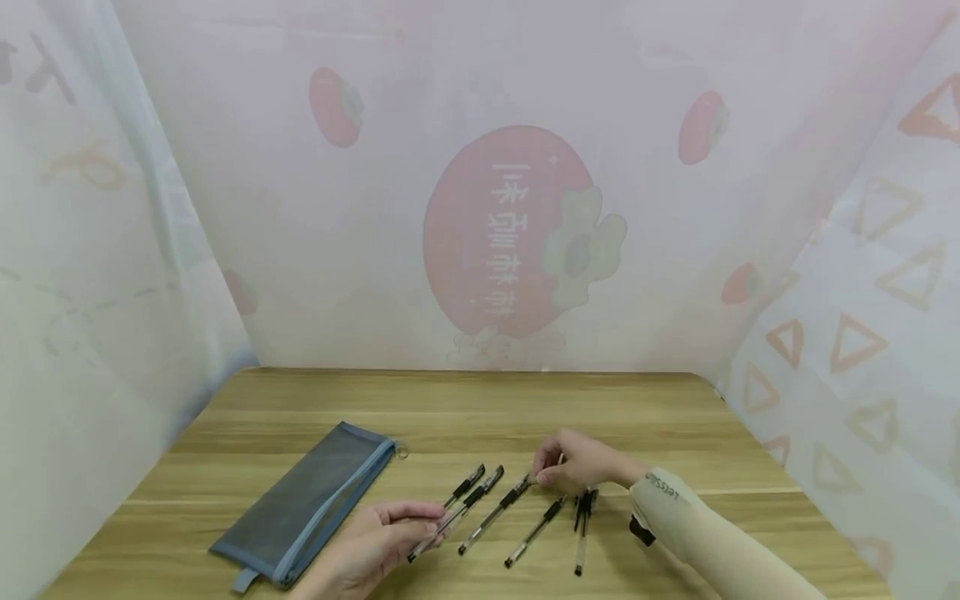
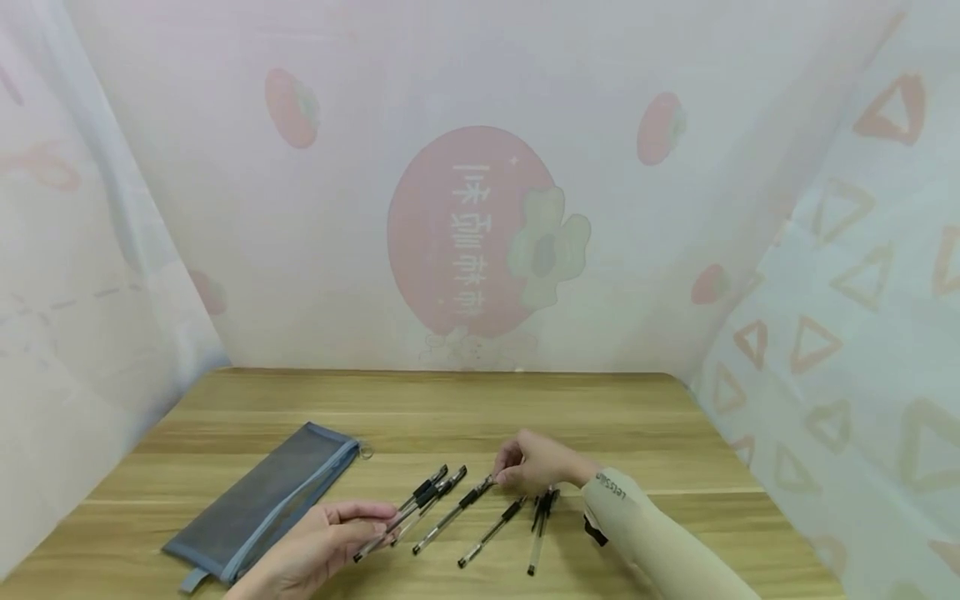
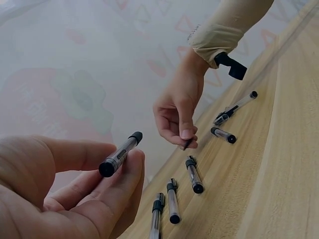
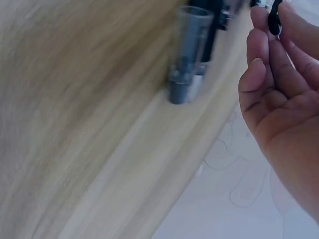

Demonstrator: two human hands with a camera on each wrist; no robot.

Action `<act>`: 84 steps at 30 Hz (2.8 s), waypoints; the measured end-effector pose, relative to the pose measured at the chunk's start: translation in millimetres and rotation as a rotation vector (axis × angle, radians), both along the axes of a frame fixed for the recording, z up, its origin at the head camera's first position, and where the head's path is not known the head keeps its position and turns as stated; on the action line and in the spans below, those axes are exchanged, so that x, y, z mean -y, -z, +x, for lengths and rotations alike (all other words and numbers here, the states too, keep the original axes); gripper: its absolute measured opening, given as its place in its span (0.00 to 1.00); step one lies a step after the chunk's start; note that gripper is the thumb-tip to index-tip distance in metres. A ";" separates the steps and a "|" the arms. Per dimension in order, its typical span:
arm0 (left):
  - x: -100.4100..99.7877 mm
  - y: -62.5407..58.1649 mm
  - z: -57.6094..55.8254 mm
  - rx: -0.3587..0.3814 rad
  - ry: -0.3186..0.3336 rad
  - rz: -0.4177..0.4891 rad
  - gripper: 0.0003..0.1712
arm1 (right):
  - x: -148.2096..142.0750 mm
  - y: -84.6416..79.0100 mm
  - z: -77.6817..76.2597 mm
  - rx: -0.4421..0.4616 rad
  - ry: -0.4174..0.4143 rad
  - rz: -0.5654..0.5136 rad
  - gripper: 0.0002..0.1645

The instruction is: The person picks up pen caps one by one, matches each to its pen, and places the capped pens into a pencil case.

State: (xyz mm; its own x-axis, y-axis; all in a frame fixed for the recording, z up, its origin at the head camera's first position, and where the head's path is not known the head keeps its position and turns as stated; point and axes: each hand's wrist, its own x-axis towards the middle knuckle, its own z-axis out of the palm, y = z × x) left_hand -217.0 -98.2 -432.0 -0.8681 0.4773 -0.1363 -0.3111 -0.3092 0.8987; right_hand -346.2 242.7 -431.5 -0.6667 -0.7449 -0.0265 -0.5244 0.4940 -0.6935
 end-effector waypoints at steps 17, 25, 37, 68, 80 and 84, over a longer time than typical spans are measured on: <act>-3.6 3.5 -1.8 0.012 -0.014 0.013 0.14 | 6.2 -15.7 60.7 0.073 0.348 -0.350 0.09; -2.1 1.7 0.8 0.006 -0.001 0.037 0.16 | 15.6 -8.7 89.9 0.139 0.527 -0.548 0.16; -7.2 3.0 2.5 -0.008 0.028 0.054 0.16 | 21.1 5.1 93.2 0.177 0.568 -0.597 0.15; -14.7 5.6 5.7 0.014 0.046 -0.017 0.16 | 33.7 10.6 95.1 0.237 0.473 -0.647 0.21; -15.4 7.1 8.2 -0.019 0.088 0.017 0.14 | 37.1 10.9 98.0 0.342 0.387 -0.612 0.23; -15.7 6.8 9.1 -0.030 0.083 0.012 0.15 | 39.6 10.8 99.2 0.385 0.335 -0.640 0.24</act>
State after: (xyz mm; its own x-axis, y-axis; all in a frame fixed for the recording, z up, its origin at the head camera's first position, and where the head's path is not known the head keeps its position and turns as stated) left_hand -207.9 -82.5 -438.8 -0.8288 0.5496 -0.1051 -0.3096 -0.2939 0.9043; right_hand -246.9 203.1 -442.4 -0.8875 -0.4562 0.0641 -0.0869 0.0293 -0.9958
